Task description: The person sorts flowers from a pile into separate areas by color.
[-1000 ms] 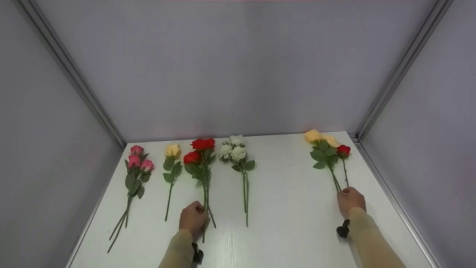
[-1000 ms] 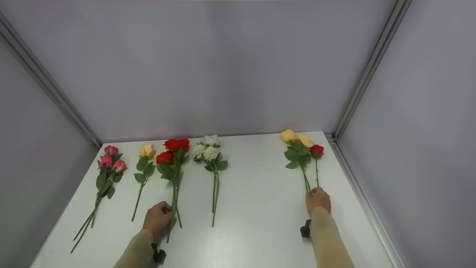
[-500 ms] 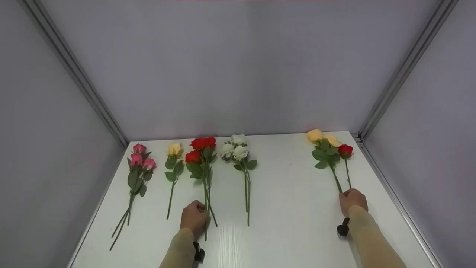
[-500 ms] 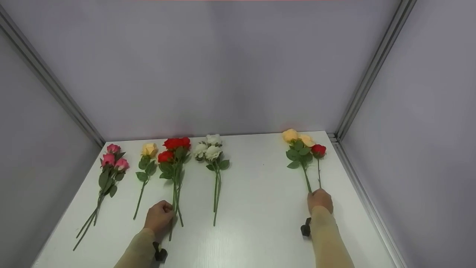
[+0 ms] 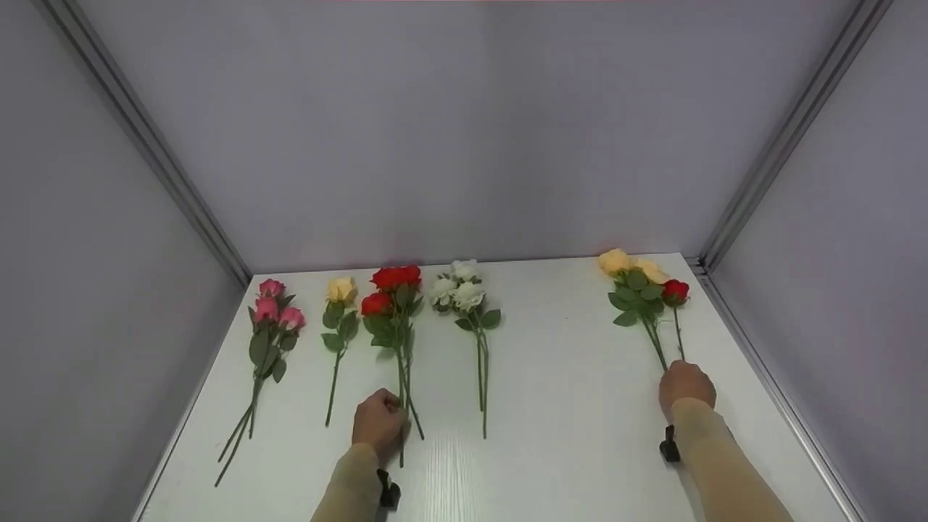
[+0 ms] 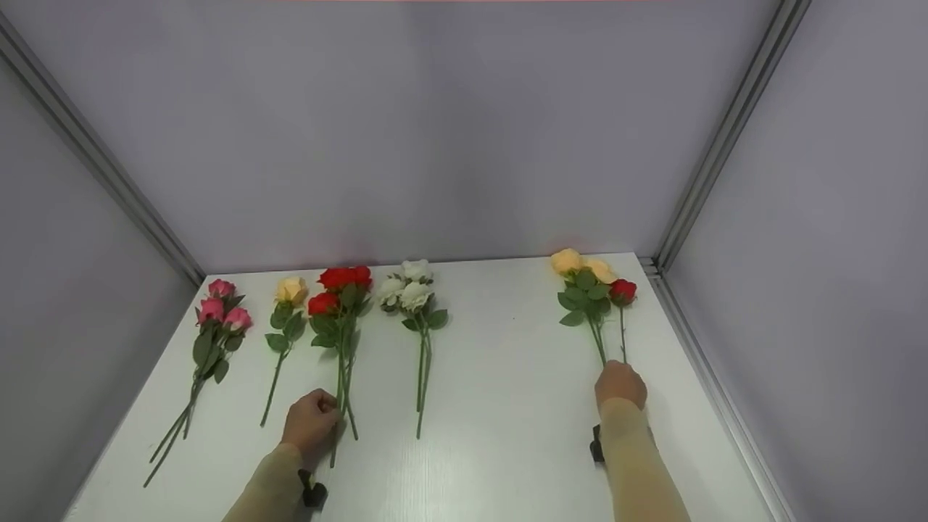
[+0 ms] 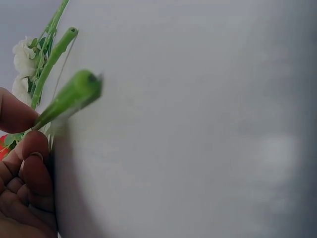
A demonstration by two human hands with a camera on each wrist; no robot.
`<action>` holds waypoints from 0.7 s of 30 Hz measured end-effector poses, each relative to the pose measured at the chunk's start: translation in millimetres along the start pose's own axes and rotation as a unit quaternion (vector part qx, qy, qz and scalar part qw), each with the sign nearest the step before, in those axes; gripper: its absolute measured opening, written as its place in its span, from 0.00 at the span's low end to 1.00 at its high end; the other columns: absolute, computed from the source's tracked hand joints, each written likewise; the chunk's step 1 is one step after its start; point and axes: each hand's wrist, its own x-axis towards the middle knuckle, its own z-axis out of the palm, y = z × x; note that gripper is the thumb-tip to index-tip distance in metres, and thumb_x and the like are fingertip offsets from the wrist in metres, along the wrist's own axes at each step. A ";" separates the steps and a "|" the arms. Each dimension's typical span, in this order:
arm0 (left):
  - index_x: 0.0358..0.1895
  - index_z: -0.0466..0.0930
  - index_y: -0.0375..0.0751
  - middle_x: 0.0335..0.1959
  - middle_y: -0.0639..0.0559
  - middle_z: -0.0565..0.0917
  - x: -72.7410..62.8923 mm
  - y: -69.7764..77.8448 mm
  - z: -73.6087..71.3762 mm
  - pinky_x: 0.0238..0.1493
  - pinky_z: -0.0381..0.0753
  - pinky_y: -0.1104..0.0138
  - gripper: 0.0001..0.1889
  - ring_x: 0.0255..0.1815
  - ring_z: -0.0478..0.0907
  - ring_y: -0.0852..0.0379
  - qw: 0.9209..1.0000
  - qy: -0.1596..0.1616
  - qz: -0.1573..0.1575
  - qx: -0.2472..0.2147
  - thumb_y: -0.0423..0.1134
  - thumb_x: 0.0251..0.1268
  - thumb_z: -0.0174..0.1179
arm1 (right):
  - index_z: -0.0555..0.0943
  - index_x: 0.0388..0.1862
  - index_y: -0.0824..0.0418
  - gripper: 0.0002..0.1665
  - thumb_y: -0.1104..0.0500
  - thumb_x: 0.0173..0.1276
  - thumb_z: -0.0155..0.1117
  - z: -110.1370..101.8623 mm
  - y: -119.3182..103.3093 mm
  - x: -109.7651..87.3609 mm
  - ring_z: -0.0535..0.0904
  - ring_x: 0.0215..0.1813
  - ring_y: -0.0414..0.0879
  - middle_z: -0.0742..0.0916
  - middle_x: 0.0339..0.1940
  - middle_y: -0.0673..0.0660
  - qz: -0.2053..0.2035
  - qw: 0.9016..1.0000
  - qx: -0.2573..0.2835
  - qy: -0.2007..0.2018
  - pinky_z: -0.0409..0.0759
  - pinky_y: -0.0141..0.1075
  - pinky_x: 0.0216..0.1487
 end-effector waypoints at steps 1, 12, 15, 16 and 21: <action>0.35 0.79 0.41 0.27 0.53 0.77 -0.4 0.5 -0.1 0.33 0.71 0.62 0.06 0.30 0.72 0.55 1.000 0.001 0.003 -0.001 0.35 0.53 0.61 | 0.74 0.40 0.78 0.12 0.66 0.71 0.50 0.9 0.5 0.7 0.82 0.33 0.65 0.81 0.30 0.71 -0.005 1.000 -0.006 0.000 0.80 0.51 0.30; 0.33 0.79 0.42 0.25 0.54 0.78 3.7 -5.8 3.3 0.32 0.72 0.62 0.05 0.27 0.73 0.56 1.000 0.003 0.027 0.003 0.35 0.52 0.61 | 0.76 0.40 0.78 0.15 0.65 0.73 0.46 2.3 -0.4 -4.6 0.82 0.32 0.64 0.82 0.29 0.70 0.006 0.999 0.036 0.018 0.80 0.51 0.30; 0.34 0.79 0.42 0.26 0.54 0.78 4.4 -6.6 2.8 0.32 0.72 0.62 0.05 0.28 0.73 0.56 1.000 0.004 0.026 0.004 0.35 0.52 0.62 | 0.77 0.40 0.76 0.17 0.63 0.74 0.45 2.5 -2.1 -4.7 0.82 0.34 0.65 0.83 0.30 0.70 0.005 0.998 0.045 0.038 0.80 0.53 0.33; 0.34 0.79 0.42 0.26 0.54 0.78 4.3 -6.5 2.5 0.32 0.72 0.62 0.05 0.28 0.73 0.56 1.000 0.004 0.025 0.006 0.35 0.52 0.62 | 0.78 0.40 0.76 0.18 0.62 0.74 0.45 2.6 -2.7 -4.7 0.82 0.35 0.65 0.83 0.30 0.70 0.003 0.998 0.046 0.043 0.80 0.54 0.34; 0.36 0.80 0.41 0.27 0.53 0.78 1.7 -3.0 0.4 0.31 0.72 0.62 0.06 0.29 0.73 0.55 1.000 0.001 0.018 0.008 0.35 0.54 0.62 | 0.78 0.38 0.75 0.18 0.61 0.75 0.46 -0.3 -8.2 -7.7 0.81 0.35 0.66 0.82 0.30 0.69 -0.016 0.996 0.051 0.066 0.79 0.55 0.36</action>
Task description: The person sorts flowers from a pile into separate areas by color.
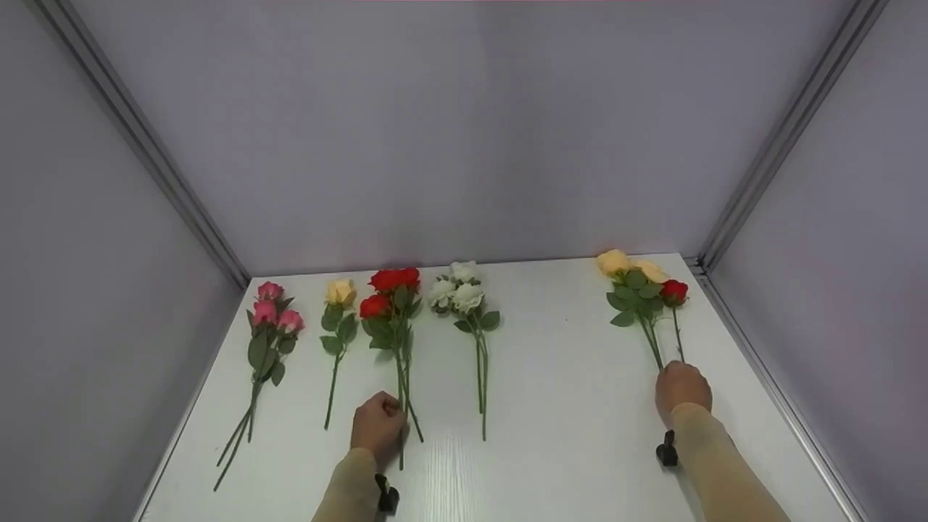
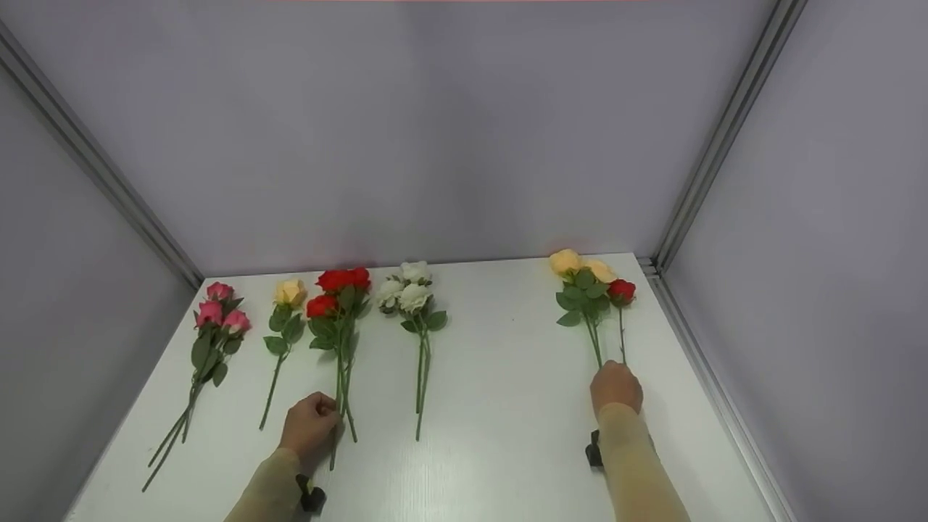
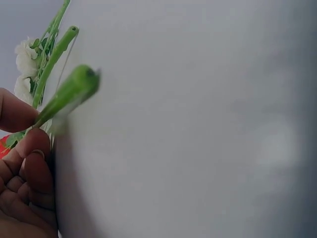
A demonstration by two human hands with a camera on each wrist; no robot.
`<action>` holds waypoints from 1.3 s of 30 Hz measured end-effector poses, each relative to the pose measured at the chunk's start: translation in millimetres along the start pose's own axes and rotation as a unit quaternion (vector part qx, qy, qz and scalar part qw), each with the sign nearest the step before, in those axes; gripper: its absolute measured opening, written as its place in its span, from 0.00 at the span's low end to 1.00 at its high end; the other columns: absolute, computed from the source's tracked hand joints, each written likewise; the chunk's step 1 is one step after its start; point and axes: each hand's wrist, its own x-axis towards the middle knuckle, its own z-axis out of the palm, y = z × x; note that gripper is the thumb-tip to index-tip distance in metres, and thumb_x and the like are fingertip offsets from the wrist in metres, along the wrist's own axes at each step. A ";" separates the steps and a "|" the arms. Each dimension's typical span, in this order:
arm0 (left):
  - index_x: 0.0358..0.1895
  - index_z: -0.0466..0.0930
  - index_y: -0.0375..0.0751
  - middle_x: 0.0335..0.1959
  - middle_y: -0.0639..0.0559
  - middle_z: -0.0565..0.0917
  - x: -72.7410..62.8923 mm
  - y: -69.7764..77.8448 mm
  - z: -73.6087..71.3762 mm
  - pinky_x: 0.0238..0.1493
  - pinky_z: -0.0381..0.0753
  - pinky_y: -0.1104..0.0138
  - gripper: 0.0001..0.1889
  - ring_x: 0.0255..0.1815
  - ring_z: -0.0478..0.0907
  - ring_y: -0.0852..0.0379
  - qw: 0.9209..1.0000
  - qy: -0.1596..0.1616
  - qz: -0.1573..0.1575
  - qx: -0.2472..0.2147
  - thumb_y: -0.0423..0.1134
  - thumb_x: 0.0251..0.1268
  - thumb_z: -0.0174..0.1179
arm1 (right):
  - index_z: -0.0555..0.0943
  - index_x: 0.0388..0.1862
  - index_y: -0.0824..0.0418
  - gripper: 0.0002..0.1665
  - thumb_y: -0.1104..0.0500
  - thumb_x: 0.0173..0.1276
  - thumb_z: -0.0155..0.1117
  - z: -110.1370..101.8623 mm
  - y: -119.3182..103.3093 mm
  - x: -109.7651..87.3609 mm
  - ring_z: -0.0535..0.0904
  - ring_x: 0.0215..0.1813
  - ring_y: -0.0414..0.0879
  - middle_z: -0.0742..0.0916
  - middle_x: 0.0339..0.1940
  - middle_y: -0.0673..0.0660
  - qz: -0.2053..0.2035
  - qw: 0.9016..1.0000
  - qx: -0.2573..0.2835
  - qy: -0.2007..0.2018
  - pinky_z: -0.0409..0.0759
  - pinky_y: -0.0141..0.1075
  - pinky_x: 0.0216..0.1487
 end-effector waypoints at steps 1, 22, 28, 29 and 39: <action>0.36 0.80 0.41 0.27 0.53 0.78 -0.5 0.6 -0.2 0.31 0.72 0.63 0.06 0.29 0.72 0.56 1.000 0.000 -0.001 0.000 0.35 0.54 0.62 | 0.78 0.38 0.75 0.18 0.61 0.75 0.45 -1.2 -1.3 -1.0 0.81 0.36 0.66 0.83 0.30 0.69 -0.002 1.000 0.005 0.005 0.79 0.55 0.36; 0.35 0.80 0.41 0.28 0.52 0.78 -7.8 13.5 -6.1 0.34 0.73 0.62 0.05 0.30 0.73 0.55 0.998 0.046 -0.008 -0.036 0.38 0.63 0.58 | 0.82 0.36 0.68 0.10 0.61 0.70 0.58 -11.1 -48.0 -46.0 0.78 0.32 0.52 0.83 0.28 0.59 -0.050 0.974 0.151 0.159 0.74 0.46 0.33; 0.33 0.79 0.42 0.25 0.54 0.77 -22.9 54.3 -9.5 0.29 0.72 0.66 0.05 0.26 0.71 0.57 0.992 0.082 0.061 -0.079 0.38 0.67 0.58 | 0.83 0.36 0.66 0.08 0.60 0.68 0.62 -14.6 -85.0 -63.7 0.77 0.30 0.46 0.83 0.27 0.55 -0.078 0.961 0.192 0.183 0.75 0.41 0.32; 0.32 0.80 0.43 0.25 0.54 0.77 -25.7 63.7 -8.3 0.28 0.72 0.66 0.05 0.26 0.71 0.58 0.989 0.084 0.085 -0.085 0.38 0.67 0.58 | 0.83 0.36 0.65 0.07 0.61 0.67 0.63 -14.4 -92.0 -66.6 0.76 0.30 0.45 0.83 0.26 0.54 -0.086 0.958 0.198 0.188 0.75 0.40 0.32; 0.36 0.82 0.45 0.24 0.60 0.78 -56.1 154.9 24.0 0.27 0.74 0.69 0.08 0.25 0.73 0.63 0.965 -0.010 0.224 -0.133 0.43 0.70 0.57 | 0.83 0.33 0.61 0.03 0.62 0.64 0.67 -8.6 -156.2 -94.2 0.72 0.25 0.37 0.79 0.23 0.44 -0.190 0.923 0.255 0.215 0.72 0.31 0.25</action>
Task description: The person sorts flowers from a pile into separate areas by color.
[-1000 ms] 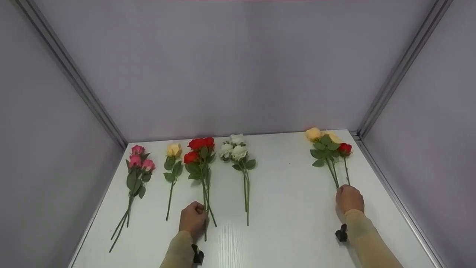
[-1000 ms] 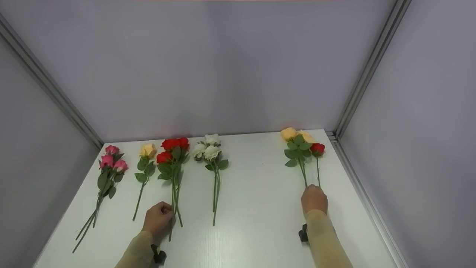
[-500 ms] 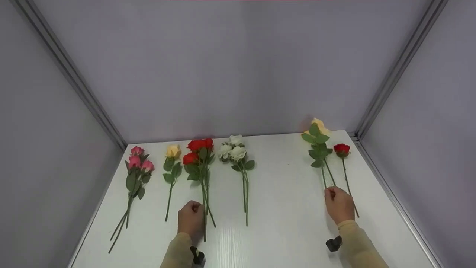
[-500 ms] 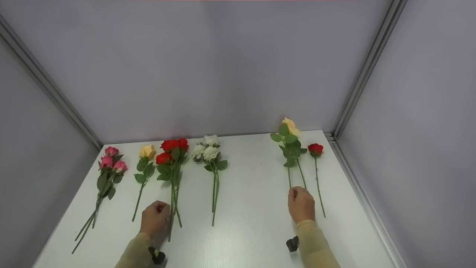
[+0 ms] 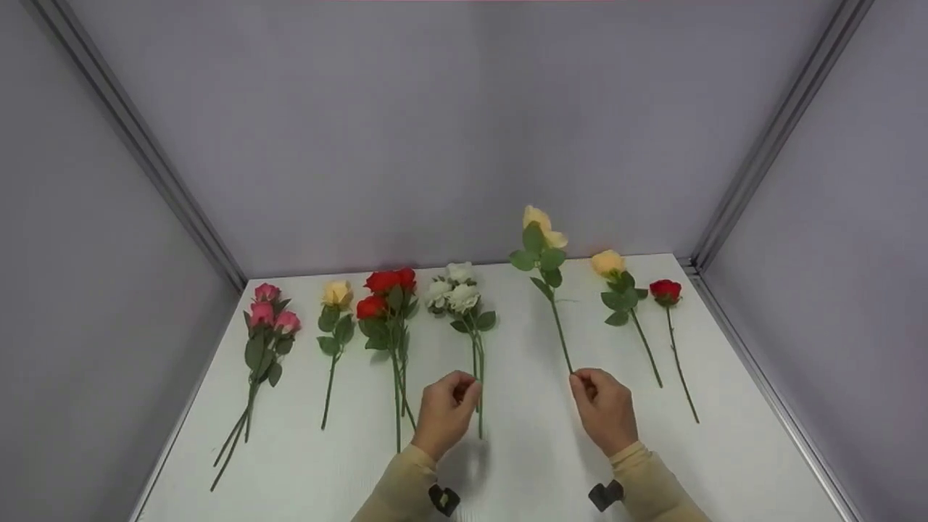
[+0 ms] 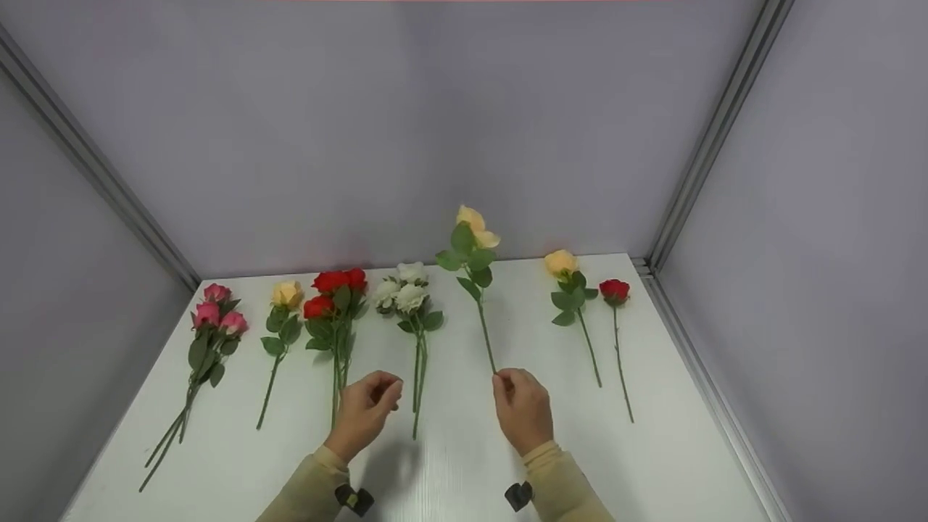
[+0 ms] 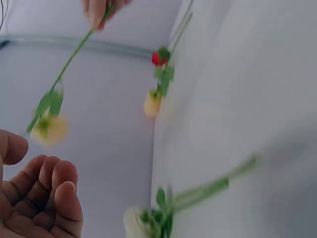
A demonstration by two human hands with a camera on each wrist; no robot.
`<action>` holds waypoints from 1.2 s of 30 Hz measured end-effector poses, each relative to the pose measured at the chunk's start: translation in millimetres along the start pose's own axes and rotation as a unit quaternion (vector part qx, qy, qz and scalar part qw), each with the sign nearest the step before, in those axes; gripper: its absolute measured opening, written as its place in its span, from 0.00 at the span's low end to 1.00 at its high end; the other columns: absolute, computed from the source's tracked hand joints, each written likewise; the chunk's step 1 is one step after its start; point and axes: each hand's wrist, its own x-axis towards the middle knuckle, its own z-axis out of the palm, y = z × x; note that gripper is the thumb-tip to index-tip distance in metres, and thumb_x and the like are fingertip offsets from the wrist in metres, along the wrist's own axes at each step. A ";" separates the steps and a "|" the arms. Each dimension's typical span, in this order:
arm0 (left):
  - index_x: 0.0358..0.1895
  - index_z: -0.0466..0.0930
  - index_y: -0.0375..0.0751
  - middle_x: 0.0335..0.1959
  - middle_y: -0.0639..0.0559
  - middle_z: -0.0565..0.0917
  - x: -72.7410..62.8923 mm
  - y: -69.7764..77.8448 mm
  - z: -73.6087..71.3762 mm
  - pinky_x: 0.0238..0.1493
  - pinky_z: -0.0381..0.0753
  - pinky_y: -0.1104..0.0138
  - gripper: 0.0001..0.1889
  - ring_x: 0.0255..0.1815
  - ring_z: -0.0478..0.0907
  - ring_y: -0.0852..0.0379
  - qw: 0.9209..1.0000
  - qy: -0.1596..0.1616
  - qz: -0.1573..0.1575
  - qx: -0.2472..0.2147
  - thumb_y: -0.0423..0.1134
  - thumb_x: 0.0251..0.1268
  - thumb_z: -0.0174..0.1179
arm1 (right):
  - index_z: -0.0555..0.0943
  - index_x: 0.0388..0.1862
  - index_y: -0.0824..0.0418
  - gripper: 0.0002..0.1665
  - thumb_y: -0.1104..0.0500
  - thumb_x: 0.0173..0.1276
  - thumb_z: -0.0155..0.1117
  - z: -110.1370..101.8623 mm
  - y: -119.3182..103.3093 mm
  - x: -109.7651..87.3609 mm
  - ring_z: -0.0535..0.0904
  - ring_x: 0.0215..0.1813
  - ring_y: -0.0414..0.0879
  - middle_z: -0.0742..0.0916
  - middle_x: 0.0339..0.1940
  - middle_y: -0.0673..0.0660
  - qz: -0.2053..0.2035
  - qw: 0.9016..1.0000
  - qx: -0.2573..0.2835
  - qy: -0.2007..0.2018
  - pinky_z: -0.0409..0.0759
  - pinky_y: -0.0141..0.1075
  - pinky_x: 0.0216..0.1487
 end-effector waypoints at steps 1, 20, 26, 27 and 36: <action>0.37 0.83 0.45 0.25 0.61 0.78 0.7 4.8 6.9 0.28 0.75 0.69 0.09 0.25 0.73 0.63 1.000 -0.008 0.003 -0.006 0.44 0.70 0.57 | 0.83 0.32 0.61 0.03 0.62 0.64 0.67 2.6 -4.9 -1.1 0.72 0.25 0.36 0.79 0.23 0.43 -0.010 1.000 0.007 0.002 0.72 0.30 0.24; 0.34 0.82 0.43 0.26 0.60 0.80 -4.4 38.4 60.1 0.26 0.76 0.70 0.03 0.25 0.74 0.65 0.996 0.046 0.038 -0.068 0.37 0.62 0.64 | 0.81 0.35 0.61 0.04 0.68 0.62 0.66 32.9 -47.6 -24.7 0.70 0.25 0.34 0.80 0.26 0.46 -0.125 0.991 0.045 -0.011 0.70 0.25 0.24; 0.32 0.82 0.45 0.23 0.60 0.79 -6.2 39.5 58.0 0.24 0.75 0.71 0.02 0.23 0.73 0.64 0.997 0.046 0.017 -0.060 0.36 0.62 0.65 | 0.81 0.33 0.58 0.13 0.73 0.53 0.72 36.6 -49.0 -29.2 0.70 0.25 0.31 0.80 0.26 0.43 -0.136 0.991 0.015 0.006 0.69 0.21 0.25; 0.31 0.82 0.46 0.23 0.60 0.79 -6.5 39.8 57.4 0.24 0.75 0.71 0.02 0.22 0.73 0.65 0.997 0.047 0.014 -0.057 0.36 0.62 0.65 | 0.81 0.33 0.58 0.14 0.72 0.52 0.72 37.0 -49.0 -29.8 0.70 0.25 0.31 0.80 0.27 0.43 -0.135 0.991 0.013 0.005 0.69 0.21 0.25; 0.33 0.82 0.41 0.24 0.59 0.81 -3.7 31.3 28.9 0.25 0.78 0.69 0.03 0.23 0.77 0.64 0.997 0.058 0.010 -0.040 0.34 0.64 0.62 | 0.82 0.35 0.58 0.08 0.66 0.57 0.72 25.9 -32.0 -30.8 0.69 0.25 0.28 0.79 0.27 0.41 -0.117 0.993 -0.002 -0.017 0.68 0.21 0.24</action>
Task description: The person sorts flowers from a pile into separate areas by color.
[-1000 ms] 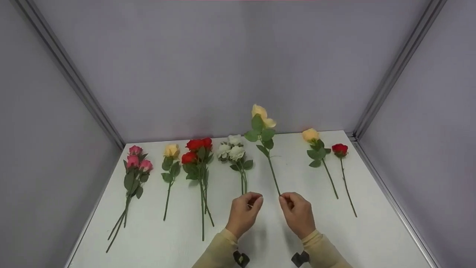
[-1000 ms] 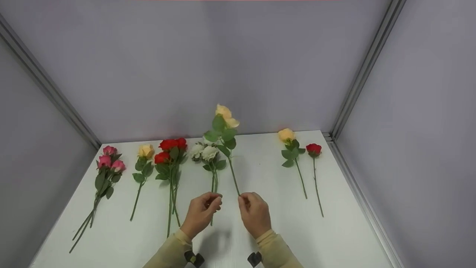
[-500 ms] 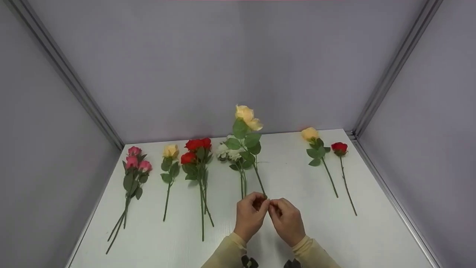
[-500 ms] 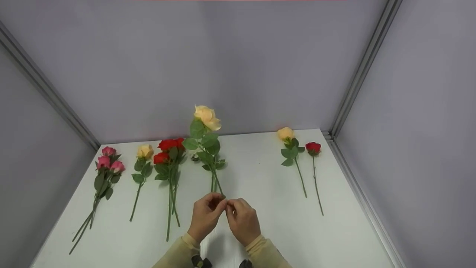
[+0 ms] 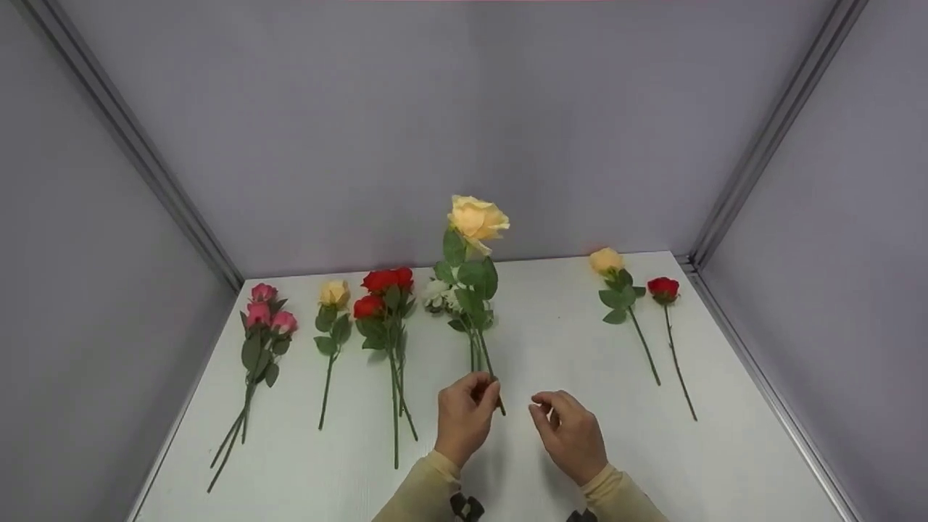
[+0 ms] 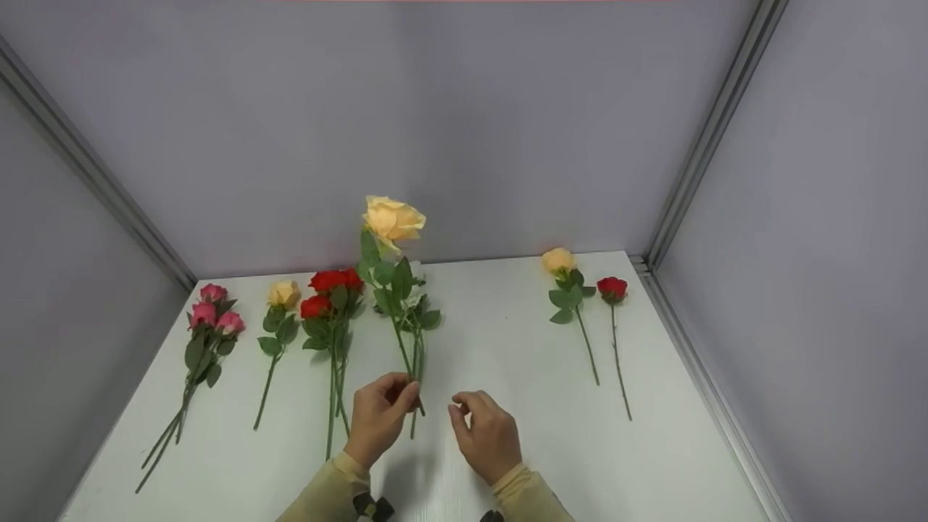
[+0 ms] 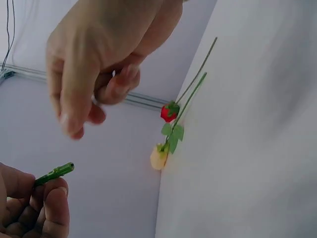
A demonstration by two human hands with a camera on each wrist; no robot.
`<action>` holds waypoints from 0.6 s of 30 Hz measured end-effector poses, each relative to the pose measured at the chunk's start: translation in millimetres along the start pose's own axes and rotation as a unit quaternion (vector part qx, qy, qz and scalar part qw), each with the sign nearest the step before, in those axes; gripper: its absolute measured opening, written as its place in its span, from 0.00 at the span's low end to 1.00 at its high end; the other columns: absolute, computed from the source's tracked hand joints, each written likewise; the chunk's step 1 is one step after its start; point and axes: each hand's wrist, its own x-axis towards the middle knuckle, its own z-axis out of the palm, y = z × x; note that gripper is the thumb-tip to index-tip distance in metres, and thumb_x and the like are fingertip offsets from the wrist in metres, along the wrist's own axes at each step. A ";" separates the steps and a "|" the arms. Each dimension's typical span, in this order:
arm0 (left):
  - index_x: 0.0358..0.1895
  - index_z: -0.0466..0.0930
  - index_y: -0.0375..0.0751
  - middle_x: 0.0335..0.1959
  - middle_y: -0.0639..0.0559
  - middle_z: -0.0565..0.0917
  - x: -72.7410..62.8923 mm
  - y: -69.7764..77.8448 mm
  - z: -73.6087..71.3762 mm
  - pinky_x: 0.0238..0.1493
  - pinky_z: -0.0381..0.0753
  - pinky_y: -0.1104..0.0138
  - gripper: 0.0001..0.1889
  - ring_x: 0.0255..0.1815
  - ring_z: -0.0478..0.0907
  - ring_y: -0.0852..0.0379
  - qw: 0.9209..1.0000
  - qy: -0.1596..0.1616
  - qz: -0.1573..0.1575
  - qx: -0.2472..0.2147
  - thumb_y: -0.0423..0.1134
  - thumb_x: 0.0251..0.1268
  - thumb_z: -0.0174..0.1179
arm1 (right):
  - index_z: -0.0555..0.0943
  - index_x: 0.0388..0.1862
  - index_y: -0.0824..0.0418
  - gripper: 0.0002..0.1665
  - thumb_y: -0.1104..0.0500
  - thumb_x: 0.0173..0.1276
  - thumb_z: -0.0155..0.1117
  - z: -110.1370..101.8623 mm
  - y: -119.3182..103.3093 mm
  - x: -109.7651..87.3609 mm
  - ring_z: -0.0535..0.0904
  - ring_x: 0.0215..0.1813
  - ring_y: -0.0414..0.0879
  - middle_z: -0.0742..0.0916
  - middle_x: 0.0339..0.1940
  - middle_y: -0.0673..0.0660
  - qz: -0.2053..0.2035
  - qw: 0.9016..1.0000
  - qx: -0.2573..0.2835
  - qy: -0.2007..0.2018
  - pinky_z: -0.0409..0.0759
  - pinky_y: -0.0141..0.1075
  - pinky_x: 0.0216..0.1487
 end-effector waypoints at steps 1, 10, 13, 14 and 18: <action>0.33 0.83 0.40 0.24 0.59 0.81 1.3 -2.6 -6.4 0.25 0.78 0.69 0.03 0.23 0.77 0.64 1.000 0.005 0.004 0.010 0.34 0.65 0.62 | 0.82 0.35 0.57 0.08 0.66 0.58 0.72 -3.2 4.9 -1.1 0.69 0.25 0.28 0.79 0.27 0.40 0.004 1.000 -0.008 0.001 0.68 0.20 0.24; 0.34 0.83 0.39 0.23 0.56 0.79 17.2 -38.9 -86.1 0.24 0.73 0.68 0.03 0.22 0.73 0.60 0.992 0.070 -0.014 0.105 0.32 0.65 0.61 | 0.83 0.37 0.59 0.09 0.66 0.58 0.71 -46.0 57.1 -11.7 0.71 0.25 0.31 0.80 0.27 0.43 0.068 0.996 -0.063 -0.005 0.71 0.26 0.24; 0.32 0.82 0.37 0.21 0.53 0.78 22.7 -60.4 -115.6 0.23 0.71 0.66 0.04 0.21 0.71 0.59 0.984 0.091 -0.033 0.151 0.32 0.65 0.61 | 0.83 0.37 0.58 0.07 0.66 0.59 0.70 -62.7 71.3 -16.2 0.72 0.25 0.33 0.80 0.26 0.43 0.108 0.991 -0.077 -0.007 0.72 0.27 0.24; 0.32 0.82 0.36 0.21 0.52 0.78 24.4 -68.5 -125.0 0.24 0.70 0.65 0.04 0.21 0.71 0.58 0.980 0.097 -0.040 0.167 0.31 0.65 0.61 | 0.83 0.36 0.58 0.07 0.66 0.59 0.70 -68.1 75.7 -17.8 0.72 0.25 0.34 0.80 0.26 0.43 0.121 0.989 -0.081 -0.006 0.71 0.27 0.25; 0.34 0.83 0.34 0.22 0.49 0.80 27.2 -101.9 -159.5 0.27 0.72 0.62 0.05 0.22 0.73 0.54 0.965 0.110 -0.086 0.220 0.31 0.65 0.59 | 0.83 0.35 0.58 0.06 0.66 0.59 0.70 -85.4 90.5 -23.8 0.73 0.24 0.35 0.81 0.25 0.44 0.158 0.983 -0.094 0.002 0.68 0.23 0.25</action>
